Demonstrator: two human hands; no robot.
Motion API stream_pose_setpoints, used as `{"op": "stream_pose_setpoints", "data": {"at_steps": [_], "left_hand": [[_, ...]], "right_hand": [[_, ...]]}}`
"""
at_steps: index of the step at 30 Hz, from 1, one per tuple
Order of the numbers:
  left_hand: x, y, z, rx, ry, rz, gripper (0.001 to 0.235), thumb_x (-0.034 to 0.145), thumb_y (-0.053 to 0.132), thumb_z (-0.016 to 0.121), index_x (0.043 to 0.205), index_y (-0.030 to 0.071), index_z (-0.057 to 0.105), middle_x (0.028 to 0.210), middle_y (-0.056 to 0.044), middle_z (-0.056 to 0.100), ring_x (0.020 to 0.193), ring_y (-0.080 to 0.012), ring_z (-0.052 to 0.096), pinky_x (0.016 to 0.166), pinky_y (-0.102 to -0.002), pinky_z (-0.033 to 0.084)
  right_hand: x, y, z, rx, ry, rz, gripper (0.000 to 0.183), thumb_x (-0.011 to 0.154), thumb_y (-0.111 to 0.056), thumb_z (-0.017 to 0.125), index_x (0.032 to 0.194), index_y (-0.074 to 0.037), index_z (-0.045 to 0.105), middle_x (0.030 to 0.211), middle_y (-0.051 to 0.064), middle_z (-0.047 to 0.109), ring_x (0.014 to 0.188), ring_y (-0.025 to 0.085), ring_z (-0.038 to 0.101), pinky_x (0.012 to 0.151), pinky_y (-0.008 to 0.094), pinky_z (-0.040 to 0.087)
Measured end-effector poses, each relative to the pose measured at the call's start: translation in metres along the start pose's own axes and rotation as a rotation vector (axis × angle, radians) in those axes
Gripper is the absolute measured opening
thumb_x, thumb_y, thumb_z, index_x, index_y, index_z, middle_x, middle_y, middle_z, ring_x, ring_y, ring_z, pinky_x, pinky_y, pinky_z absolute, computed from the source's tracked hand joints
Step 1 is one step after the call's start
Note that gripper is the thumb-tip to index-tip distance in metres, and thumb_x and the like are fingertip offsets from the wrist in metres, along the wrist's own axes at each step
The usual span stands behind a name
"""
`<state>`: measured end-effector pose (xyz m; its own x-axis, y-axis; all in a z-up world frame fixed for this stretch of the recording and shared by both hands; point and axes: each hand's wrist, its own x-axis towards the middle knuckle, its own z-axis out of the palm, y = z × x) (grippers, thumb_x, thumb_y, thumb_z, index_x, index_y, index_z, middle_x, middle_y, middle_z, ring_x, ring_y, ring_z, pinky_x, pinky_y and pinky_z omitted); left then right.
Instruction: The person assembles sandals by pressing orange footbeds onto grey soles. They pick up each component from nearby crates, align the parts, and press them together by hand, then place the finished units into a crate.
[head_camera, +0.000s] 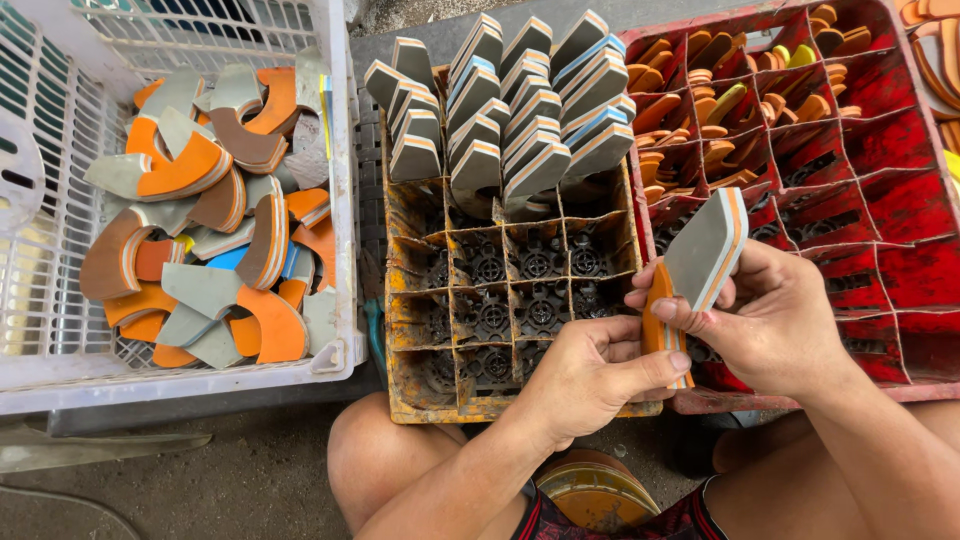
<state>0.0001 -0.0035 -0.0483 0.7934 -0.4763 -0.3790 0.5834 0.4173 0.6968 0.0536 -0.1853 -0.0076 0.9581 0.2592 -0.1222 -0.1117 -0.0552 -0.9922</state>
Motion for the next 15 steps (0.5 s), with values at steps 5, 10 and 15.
{"op": "stream_pose_setpoints", "data": {"at_steps": [5,10,15], "left_hand": [[0.001,-0.003,-0.003,0.031,0.009,0.003,0.043,0.094,0.017,0.077,0.126,-0.009,0.065,0.103,-0.009,0.073,0.091,-0.0112,0.071,0.083,-0.025,0.060],[0.001,-0.003,0.000,0.030,-0.003,0.055,0.048,0.096,0.019,0.078,0.129,-0.011,0.060,0.105,-0.012,0.072,0.093,-0.0143,0.070,0.082,-0.027,0.060],[-0.001,0.003,-0.002,-0.059,-0.101,0.081,0.056,0.093,0.028,0.076,0.137,0.001,0.054,0.118,-0.004,0.066,0.105,-0.0133,0.066,0.084,-0.028,0.062]], "right_hand": [[-0.001,0.002,0.002,-0.006,0.010,-0.036,0.023,0.083,0.000,0.077,0.106,0.004,0.071,0.102,0.012,0.076,0.096,0.021,0.078,0.084,0.038,0.068],[0.003,0.005,-0.004,-0.049,-0.013,0.053,0.028,0.080,-0.002,0.079,0.107,0.004,0.073,0.100,0.015,0.079,0.093,0.024,0.078,0.083,0.040,0.067],[0.004,-0.003,-0.013,0.034,-0.163,-0.161,0.037,0.086,-0.017,0.078,0.116,0.004,0.071,0.107,0.016,0.078,0.100,0.026,0.078,0.089,0.042,0.067]]}}
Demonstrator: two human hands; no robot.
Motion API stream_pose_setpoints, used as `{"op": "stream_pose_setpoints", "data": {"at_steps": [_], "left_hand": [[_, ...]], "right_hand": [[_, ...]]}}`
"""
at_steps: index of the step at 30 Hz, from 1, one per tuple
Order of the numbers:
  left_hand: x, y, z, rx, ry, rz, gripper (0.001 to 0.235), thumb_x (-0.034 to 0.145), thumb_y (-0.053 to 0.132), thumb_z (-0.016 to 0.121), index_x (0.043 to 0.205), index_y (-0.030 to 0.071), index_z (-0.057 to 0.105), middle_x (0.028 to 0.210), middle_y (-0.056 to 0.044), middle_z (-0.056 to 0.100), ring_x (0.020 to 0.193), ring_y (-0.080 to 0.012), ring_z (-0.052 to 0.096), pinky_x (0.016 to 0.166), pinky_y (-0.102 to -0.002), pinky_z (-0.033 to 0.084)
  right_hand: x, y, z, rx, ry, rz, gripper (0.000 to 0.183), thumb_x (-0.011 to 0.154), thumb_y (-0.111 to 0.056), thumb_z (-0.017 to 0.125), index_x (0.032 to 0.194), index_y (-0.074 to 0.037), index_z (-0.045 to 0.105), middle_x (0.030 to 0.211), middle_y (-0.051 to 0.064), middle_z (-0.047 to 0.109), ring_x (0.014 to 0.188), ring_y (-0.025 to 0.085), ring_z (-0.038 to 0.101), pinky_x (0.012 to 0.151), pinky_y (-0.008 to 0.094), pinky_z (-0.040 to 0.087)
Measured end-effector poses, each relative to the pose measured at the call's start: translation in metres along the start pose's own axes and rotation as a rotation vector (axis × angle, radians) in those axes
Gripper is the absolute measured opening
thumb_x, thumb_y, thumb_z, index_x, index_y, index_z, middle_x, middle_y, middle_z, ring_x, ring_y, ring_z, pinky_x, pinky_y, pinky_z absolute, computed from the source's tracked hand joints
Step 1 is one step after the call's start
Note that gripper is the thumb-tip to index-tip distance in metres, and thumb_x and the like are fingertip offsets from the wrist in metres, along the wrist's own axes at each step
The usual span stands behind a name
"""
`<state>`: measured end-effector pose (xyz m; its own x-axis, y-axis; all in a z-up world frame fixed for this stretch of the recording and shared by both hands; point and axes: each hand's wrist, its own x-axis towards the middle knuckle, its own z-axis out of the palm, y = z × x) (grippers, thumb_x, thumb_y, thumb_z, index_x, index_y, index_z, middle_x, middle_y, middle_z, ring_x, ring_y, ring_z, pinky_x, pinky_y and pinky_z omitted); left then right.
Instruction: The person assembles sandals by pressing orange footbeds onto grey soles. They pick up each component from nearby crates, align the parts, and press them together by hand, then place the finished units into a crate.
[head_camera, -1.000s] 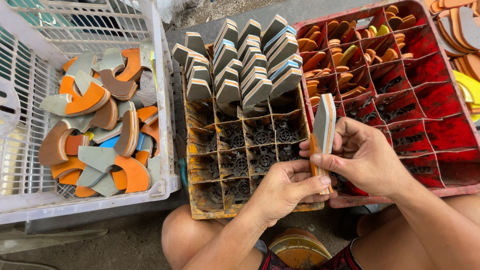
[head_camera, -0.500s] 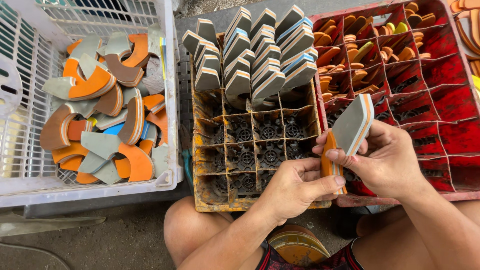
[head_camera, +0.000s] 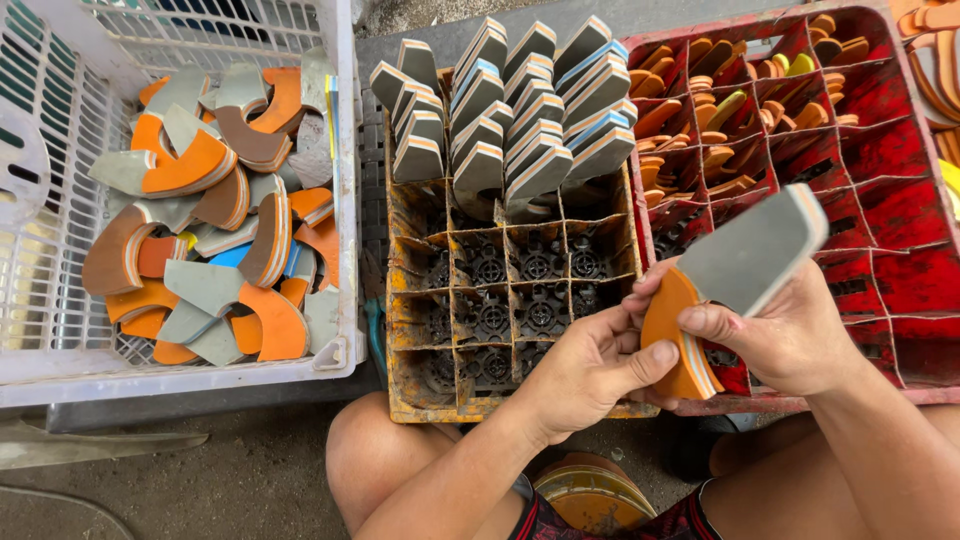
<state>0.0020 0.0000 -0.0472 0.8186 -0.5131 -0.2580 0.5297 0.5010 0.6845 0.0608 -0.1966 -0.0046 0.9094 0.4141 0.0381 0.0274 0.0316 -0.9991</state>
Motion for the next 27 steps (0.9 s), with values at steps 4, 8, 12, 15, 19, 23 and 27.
{"op": "stream_pose_setpoints", "data": {"at_steps": [4,8,12,15,19,23,27], "left_hand": [[0.004,-0.003,-0.002,0.072,0.000,0.150,0.046,0.105,0.020,0.078,0.131,-0.011,0.056,0.117,-0.010,0.065,0.113,-0.0164,0.064,0.101,-0.027,0.058],[0.008,-0.010,-0.004,0.101,0.039,0.166,0.053,0.099,0.019,0.078,0.139,-0.005,0.053,0.121,-0.009,0.065,0.107,-0.0149,0.066,0.091,-0.026,0.059],[0.011,-0.012,-0.001,0.090,0.072,0.132,0.055,0.096,0.018,0.076,0.140,-0.002,0.051,0.116,-0.007,0.064,0.098,-0.0146,0.068,0.072,-0.028,0.061],[0.012,-0.010,0.001,0.095,0.102,0.092,0.054,0.095,0.017,0.074,0.140,-0.001,0.051,0.115,-0.006,0.064,0.096,-0.0147,0.069,0.066,-0.030,0.062],[0.011,-0.007,-0.007,0.025,0.029,0.016,0.048,0.101,0.017,0.071,0.139,-0.004,0.051,0.115,-0.009,0.064,0.096,-0.0176,0.070,0.068,-0.031,0.062],[0.009,-0.008,-0.011,-0.220,-0.082,0.004,0.039,0.113,0.019,0.065,0.137,-0.006,0.048,0.118,-0.017,0.066,0.101,-0.0235,0.071,0.082,-0.037,0.064],[0.002,-0.006,-0.002,-0.308,-0.094,0.000,0.045,0.109,0.018,0.061,0.146,-0.002,0.046,0.130,-0.012,0.063,0.115,-0.0214,0.069,0.099,-0.040,0.061]], "right_hand": [[0.000,-0.007,0.003,0.318,-0.026,-0.067,0.041,0.089,-0.020,0.078,0.121,-0.005,0.057,0.113,0.015,0.074,0.114,0.026,0.076,0.093,0.044,0.061],[0.003,-0.004,0.010,0.148,0.121,0.159,0.037,0.089,-0.010,0.070,0.123,0.002,0.064,0.112,0.017,0.078,0.103,0.026,0.078,0.089,0.043,0.065],[0.007,0.004,0.016,0.118,0.192,0.210,0.026,0.089,-0.006,0.069,0.111,0.007,0.067,0.101,0.016,0.077,0.098,0.026,0.078,0.086,0.041,0.065],[0.006,0.007,0.019,0.124,0.217,0.191,0.023,0.090,-0.007,0.070,0.109,0.006,0.067,0.098,0.015,0.075,0.096,0.024,0.078,0.083,0.039,0.066],[0.007,0.006,0.015,0.024,0.230,0.244,0.024,0.093,-0.008,0.069,0.112,0.007,0.069,0.100,0.017,0.078,0.098,0.026,0.078,0.085,0.038,0.065],[0.004,0.001,0.004,0.195,-0.040,0.210,0.076,0.082,-0.026,0.078,0.147,-0.003,0.047,0.139,0.018,0.066,0.123,0.028,0.067,0.099,0.041,0.058],[0.001,-0.011,0.001,0.221,-0.329,0.132,0.121,0.067,-0.050,0.094,0.160,-0.002,0.034,0.157,0.022,0.052,0.139,0.033,0.057,0.112,0.048,0.048]]}}
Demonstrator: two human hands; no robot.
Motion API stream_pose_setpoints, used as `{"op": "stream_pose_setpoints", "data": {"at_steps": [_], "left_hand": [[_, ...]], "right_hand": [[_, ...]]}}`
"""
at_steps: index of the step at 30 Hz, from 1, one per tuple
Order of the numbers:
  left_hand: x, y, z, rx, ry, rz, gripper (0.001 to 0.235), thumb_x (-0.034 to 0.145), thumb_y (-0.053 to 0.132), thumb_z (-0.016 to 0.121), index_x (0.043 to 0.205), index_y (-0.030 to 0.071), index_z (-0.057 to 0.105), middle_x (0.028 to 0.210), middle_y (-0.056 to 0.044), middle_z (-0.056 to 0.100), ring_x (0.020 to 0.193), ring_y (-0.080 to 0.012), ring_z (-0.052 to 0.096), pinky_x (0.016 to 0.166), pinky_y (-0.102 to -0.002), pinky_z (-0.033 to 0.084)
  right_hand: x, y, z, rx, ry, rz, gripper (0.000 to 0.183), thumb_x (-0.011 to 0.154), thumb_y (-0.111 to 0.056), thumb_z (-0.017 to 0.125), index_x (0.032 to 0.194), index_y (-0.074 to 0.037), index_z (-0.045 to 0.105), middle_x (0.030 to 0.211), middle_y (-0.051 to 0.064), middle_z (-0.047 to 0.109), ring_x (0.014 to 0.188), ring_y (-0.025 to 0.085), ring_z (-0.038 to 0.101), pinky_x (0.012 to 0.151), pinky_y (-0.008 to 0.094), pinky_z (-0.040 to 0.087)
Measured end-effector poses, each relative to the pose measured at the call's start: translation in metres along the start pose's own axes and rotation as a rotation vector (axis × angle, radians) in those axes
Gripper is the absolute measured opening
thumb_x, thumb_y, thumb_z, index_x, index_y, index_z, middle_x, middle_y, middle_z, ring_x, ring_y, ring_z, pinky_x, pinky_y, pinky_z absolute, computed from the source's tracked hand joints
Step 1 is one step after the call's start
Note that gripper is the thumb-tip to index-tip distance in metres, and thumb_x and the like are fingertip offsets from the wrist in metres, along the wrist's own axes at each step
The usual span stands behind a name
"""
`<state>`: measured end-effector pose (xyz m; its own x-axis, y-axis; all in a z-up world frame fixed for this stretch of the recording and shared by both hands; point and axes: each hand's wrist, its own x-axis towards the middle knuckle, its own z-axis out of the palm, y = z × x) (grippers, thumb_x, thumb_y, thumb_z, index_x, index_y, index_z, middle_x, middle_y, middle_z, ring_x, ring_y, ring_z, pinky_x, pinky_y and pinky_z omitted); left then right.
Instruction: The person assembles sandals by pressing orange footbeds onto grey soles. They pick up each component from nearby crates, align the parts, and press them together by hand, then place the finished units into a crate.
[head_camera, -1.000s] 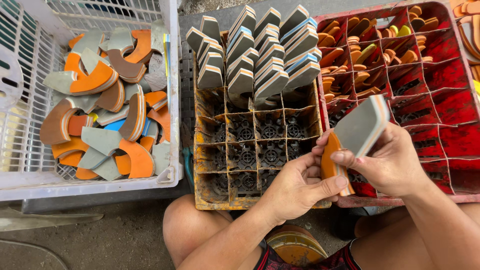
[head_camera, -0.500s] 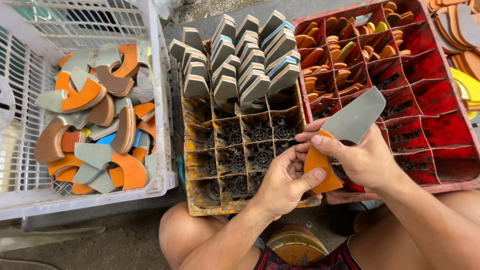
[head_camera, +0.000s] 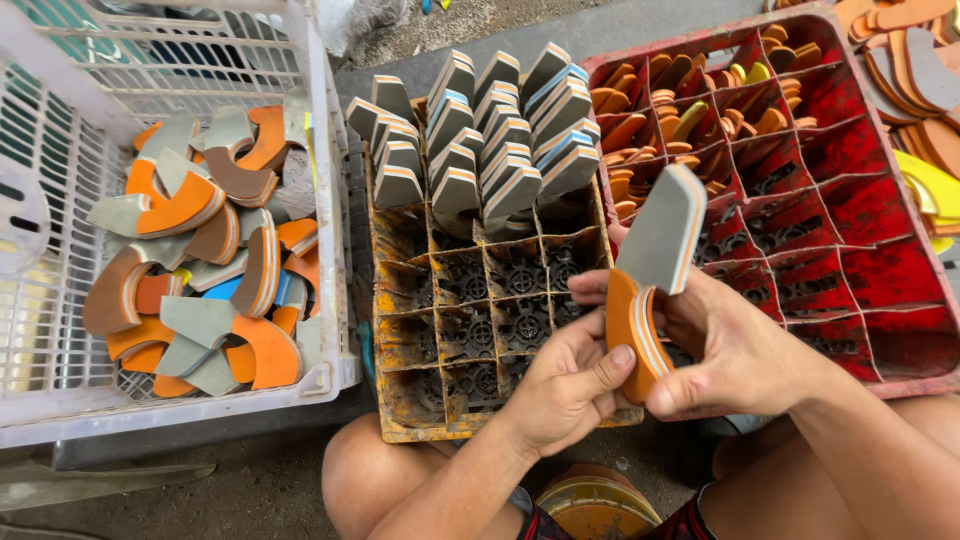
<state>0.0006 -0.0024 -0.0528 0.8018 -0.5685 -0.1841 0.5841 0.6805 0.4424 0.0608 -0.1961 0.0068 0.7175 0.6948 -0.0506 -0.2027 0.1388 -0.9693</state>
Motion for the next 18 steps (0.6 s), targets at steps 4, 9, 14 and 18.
{"op": "stream_pose_setpoints", "data": {"at_steps": [4,9,14,18], "left_hand": [[-0.006,0.007,0.005,-0.063,-0.053,-0.088,0.048,0.108,0.021,0.056,0.150,0.000,0.045,0.133,-0.015,0.062,0.121,-0.0243,0.066,0.101,-0.041,0.057],[-0.011,0.006,0.004,0.136,0.026,-0.074,0.041,0.115,0.028,0.049,0.146,0.000,0.046,0.122,-0.010,0.059,0.108,-0.0185,0.065,0.095,-0.037,0.058],[-0.005,0.000,0.005,0.377,0.071,0.035,0.040,0.119,0.028,0.046,0.137,-0.008,0.047,0.114,-0.014,0.061,0.099,-0.0186,0.065,0.085,-0.033,0.056],[-0.007,0.008,0.007,0.354,-0.015,-0.034,0.043,0.114,0.032,0.042,0.146,0.003,0.040,0.115,-0.012,0.062,0.101,-0.0177,0.066,0.089,-0.030,0.057]], "right_hand": [[-0.002,-0.002,0.004,-0.086,0.031,0.151,0.130,0.053,-0.059,0.096,0.153,-0.003,0.036,0.146,0.018,0.056,0.131,0.032,0.061,0.112,0.049,0.049],[0.003,-0.003,0.011,-0.090,-0.059,-0.008,0.124,0.061,-0.041,0.098,0.156,-0.002,0.030,0.151,0.016,0.052,0.138,0.031,0.057,0.115,0.046,0.046],[0.007,0.003,0.020,-0.300,0.067,-0.029,0.108,0.063,-0.019,0.093,0.152,-0.002,0.036,0.143,0.014,0.060,0.131,0.028,0.063,0.108,0.043,0.053],[0.006,0.005,0.016,-0.338,0.073,-0.036,0.108,0.061,-0.019,0.095,0.151,-0.003,0.039,0.134,0.012,0.063,0.122,0.025,0.066,0.104,0.040,0.055]]}}
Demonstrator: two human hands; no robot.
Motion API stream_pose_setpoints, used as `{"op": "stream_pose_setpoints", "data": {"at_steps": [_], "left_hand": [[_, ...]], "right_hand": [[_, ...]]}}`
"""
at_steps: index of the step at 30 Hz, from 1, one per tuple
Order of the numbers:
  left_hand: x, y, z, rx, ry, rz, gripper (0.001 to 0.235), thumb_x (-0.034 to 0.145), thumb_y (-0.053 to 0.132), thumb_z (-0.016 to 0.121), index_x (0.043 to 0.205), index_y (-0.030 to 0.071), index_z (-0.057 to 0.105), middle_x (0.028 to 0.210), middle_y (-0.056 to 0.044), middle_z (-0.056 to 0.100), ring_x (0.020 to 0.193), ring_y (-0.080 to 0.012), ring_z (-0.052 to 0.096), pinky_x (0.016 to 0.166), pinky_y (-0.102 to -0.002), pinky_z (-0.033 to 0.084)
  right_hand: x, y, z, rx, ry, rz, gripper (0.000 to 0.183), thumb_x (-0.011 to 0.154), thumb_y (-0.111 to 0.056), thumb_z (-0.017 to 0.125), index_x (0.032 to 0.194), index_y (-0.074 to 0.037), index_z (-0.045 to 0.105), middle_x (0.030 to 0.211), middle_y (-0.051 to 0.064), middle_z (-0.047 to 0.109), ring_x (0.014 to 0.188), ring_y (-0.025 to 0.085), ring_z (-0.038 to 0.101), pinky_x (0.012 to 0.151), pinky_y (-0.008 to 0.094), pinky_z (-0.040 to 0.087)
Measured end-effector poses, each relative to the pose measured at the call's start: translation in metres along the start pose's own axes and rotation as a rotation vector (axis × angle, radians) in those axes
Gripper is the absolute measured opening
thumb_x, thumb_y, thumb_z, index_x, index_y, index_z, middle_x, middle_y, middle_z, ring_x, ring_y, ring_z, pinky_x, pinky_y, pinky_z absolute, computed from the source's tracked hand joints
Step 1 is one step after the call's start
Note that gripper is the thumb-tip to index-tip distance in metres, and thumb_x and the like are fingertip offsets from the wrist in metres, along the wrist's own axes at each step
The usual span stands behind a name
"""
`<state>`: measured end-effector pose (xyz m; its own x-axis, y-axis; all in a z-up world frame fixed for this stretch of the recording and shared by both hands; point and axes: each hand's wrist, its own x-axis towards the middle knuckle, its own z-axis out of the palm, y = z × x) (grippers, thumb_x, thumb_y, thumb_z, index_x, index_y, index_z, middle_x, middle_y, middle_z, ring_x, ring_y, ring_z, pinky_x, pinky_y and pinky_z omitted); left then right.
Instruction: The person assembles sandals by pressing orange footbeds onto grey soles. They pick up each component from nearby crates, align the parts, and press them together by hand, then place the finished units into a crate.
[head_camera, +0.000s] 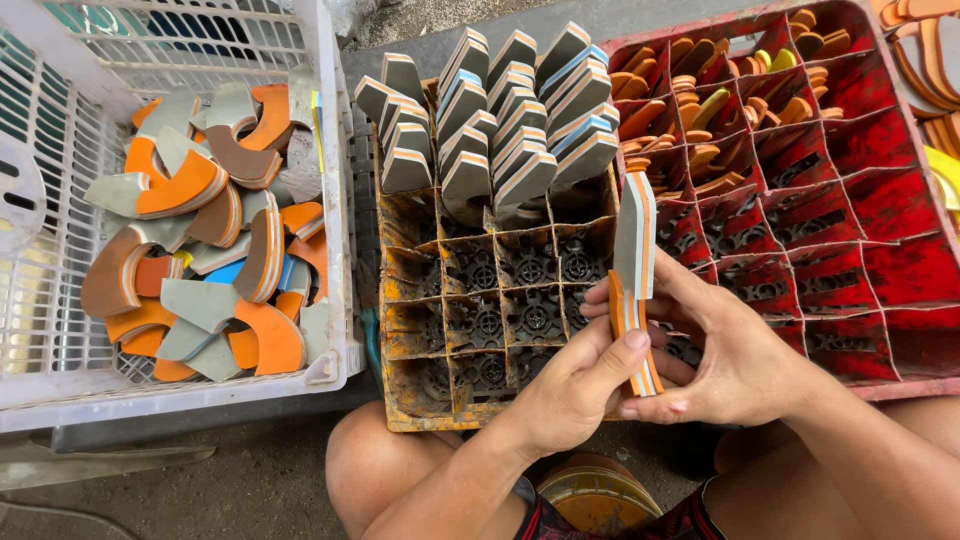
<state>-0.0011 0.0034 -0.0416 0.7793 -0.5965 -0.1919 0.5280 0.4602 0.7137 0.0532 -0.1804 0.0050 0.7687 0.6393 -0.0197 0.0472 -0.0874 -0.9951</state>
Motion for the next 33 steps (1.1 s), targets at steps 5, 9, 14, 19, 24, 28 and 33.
{"op": "stream_pose_setpoints", "data": {"at_steps": [5,9,14,19,24,28,33], "left_hand": [[-0.003,0.006,0.001,0.130,0.020,-0.073,0.050,0.114,0.034,0.039,0.146,-0.004,0.040,0.116,-0.007,0.059,0.105,-0.0132,0.061,0.091,-0.027,0.054],[-0.003,0.002,-0.001,0.259,0.029,-0.044,0.052,0.113,0.036,0.040,0.148,-0.003,0.040,0.114,-0.005,0.055,0.106,-0.0115,0.057,0.094,-0.027,0.051],[-0.002,0.001,-0.004,0.274,-0.006,-0.009,0.047,0.116,0.034,0.040,0.144,-0.004,0.042,0.114,-0.008,0.056,0.106,-0.0146,0.057,0.095,-0.029,0.051],[-0.002,0.002,-0.002,-0.074,-0.029,-0.111,0.040,0.115,0.031,0.038,0.145,0.004,0.033,0.111,-0.010,0.058,0.105,-0.0223,0.066,0.096,-0.038,0.058],[0.000,-0.003,0.000,-0.031,-0.034,-0.003,0.041,0.118,0.029,0.038,0.147,0.000,0.033,0.109,-0.012,0.057,0.092,-0.0263,0.067,0.087,-0.040,0.059],[0.004,-0.015,-0.002,0.055,0.069,0.063,0.044,0.117,0.028,0.040,0.148,-0.003,0.037,0.117,-0.008,0.055,0.098,-0.0167,0.063,0.089,-0.033,0.057],[0.004,-0.018,-0.001,0.256,0.147,0.119,0.049,0.116,0.030,0.042,0.153,-0.002,0.037,0.119,-0.005,0.052,0.103,-0.0103,0.056,0.089,-0.027,0.053]], "right_hand": [[0.001,0.004,-0.001,0.045,-0.006,0.037,0.111,0.058,-0.021,0.096,0.151,-0.006,0.039,0.125,0.010,0.066,0.112,0.021,0.070,0.098,0.038,0.058],[0.002,0.007,-0.004,0.025,-0.032,0.060,0.109,0.056,-0.022,0.097,0.148,-0.006,0.041,0.123,0.009,0.068,0.110,0.020,0.072,0.094,0.037,0.060],[0.004,0.009,-0.003,0.004,-0.043,0.013,0.103,0.058,-0.021,0.097,0.146,-0.004,0.045,0.126,0.011,0.067,0.115,0.022,0.069,0.103,0.038,0.056],[0.003,0.007,-0.009,0.277,-0.143,-0.095,0.131,0.061,-0.025,0.100,0.164,-0.007,0.020,0.146,0.014,0.055,0.137,0.025,0.056,0.115,0.040,0.044],[0.001,0.004,-0.006,0.156,-0.130,0.020,0.127,0.059,-0.019,0.098,0.160,-0.005,0.023,0.146,0.017,0.055,0.132,0.028,0.059,0.113,0.042,0.047],[0.001,0.009,0.002,0.151,-0.042,0.168,0.121,0.056,-0.015,0.093,0.157,-0.008,0.027,0.138,0.015,0.061,0.113,0.025,0.067,0.093,0.040,0.060],[0.001,0.011,0.007,0.204,-0.044,0.101,0.119,0.062,-0.011,0.090,0.160,-0.009,0.023,0.143,0.016,0.060,0.119,0.024,0.064,0.098,0.039,0.058]]}}
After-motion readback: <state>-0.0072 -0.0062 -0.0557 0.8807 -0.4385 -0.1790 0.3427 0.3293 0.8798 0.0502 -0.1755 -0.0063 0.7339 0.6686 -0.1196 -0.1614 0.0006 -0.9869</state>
